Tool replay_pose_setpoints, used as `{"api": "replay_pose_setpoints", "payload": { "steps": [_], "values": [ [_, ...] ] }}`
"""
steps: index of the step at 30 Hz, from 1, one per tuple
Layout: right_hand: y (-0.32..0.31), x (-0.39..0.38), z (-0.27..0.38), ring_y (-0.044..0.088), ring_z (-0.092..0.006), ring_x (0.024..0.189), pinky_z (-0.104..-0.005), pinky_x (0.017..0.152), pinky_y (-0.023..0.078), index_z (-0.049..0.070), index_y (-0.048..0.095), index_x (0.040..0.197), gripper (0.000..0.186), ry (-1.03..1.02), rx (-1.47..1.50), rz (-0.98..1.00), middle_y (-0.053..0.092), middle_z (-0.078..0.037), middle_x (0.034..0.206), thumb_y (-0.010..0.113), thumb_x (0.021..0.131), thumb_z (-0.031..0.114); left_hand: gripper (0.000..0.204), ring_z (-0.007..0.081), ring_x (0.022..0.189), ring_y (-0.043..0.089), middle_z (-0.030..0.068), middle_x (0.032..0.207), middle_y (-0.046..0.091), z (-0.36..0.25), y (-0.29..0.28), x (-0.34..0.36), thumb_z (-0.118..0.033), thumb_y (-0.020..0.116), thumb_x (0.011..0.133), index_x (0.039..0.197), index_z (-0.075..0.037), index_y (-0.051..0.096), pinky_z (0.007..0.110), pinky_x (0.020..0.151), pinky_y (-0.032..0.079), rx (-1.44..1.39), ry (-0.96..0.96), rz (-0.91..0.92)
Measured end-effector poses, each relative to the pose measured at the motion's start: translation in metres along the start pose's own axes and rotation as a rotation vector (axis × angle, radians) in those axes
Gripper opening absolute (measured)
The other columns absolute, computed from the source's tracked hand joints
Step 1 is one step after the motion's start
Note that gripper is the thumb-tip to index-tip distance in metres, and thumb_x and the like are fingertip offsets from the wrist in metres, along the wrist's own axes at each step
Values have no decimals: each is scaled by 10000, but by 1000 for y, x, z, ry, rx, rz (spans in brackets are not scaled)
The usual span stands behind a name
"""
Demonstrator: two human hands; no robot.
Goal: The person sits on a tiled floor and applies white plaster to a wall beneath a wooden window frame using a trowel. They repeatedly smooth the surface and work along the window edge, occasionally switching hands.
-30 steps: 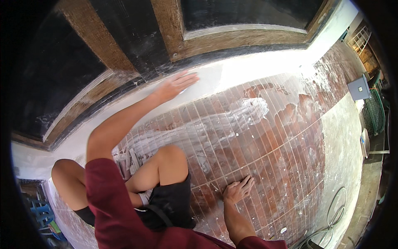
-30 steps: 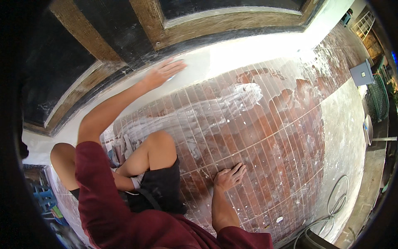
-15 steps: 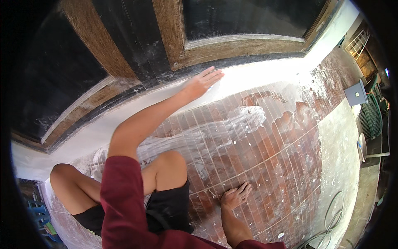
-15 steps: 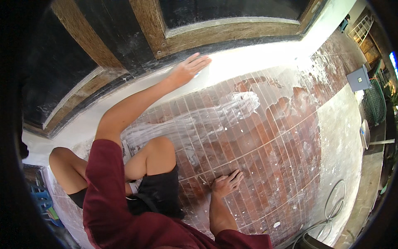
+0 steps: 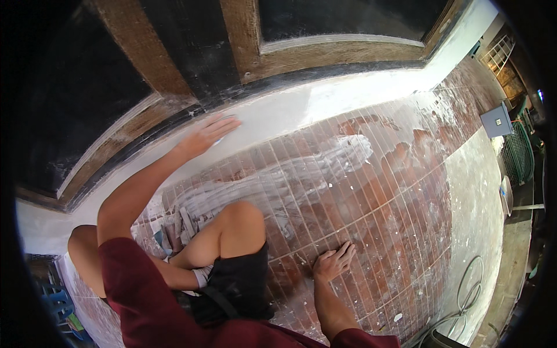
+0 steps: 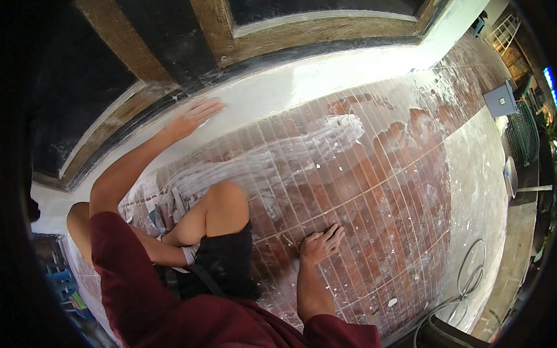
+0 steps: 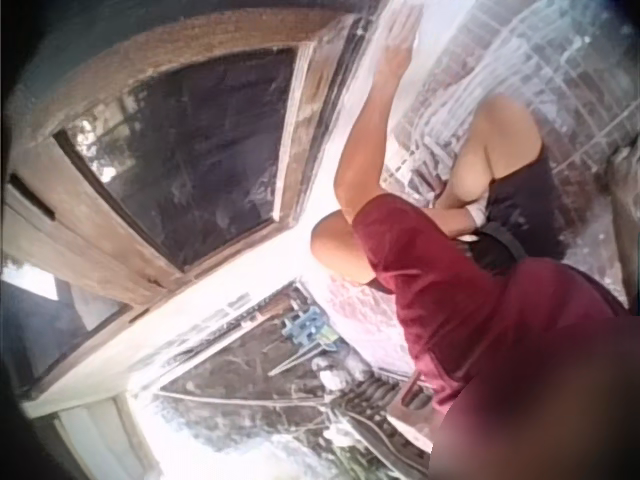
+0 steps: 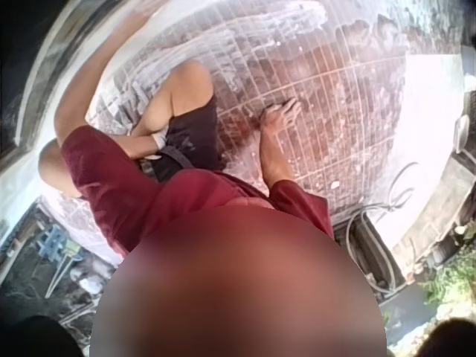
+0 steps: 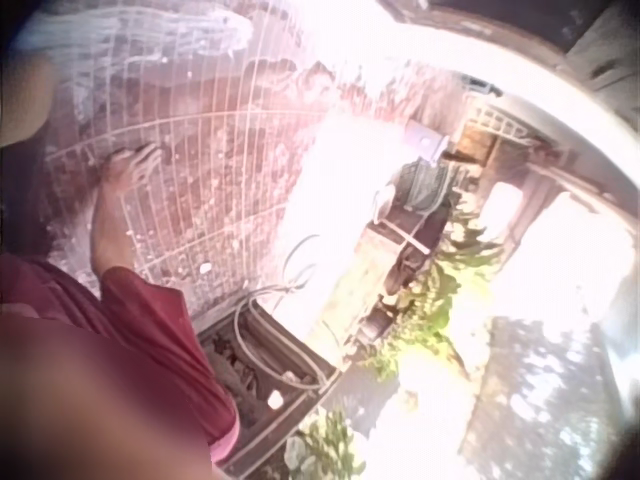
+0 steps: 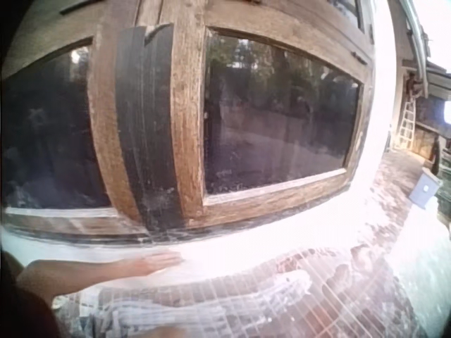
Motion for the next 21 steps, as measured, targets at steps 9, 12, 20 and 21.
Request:
{"api": "replay_pose_setpoints", "payload": {
  "steps": [9,12,20,21],
  "values": [
    [0,-2,-3,313,-339,1425,-482,1118,290,72,358,1480,616,18,-12,3,352,-170,1521,499,884,139,707,130,1487,159,-49,1618,188,30,-34,-108,-283,499,921,1547,-109,219,358,1242,114,234,55,178],
    [0,-2,-3,304,-337,1429,-484,1123,285,74,356,1481,625,25,1,19,345,-167,1525,509,878,137,652,133,1470,218,-36,1591,268,28,-37,-91,-233,509,920,1519,-91,293,361,1235,139,100,13,79],
    [1,1,-2,294,-337,1434,-482,1137,267,79,321,1498,674,45,10,52,340,-166,1528,526,858,123,736,155,1484,180,11,1619,196,-3,-10,77,-278,545,890,1529,-60,254,374,1245,106,121,-17,-12],
    [1,1,-3,297,-338,1432,-482,1136,268,79,326,1497,669,46,8,51,342,-167,1528,524,859,126,743,158,1487,170,14,1618,196,-9,-7,103,-279,549,889,1530,-57,247,381,1245,103,160,-12,-24]
  ]
}}
Point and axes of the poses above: each hand's wrist, its own x-axis towards the middle knuckle, its own y-axis out of the palm, z = x × y, the point moved 8 cm from there along x, towards the middle knuckle
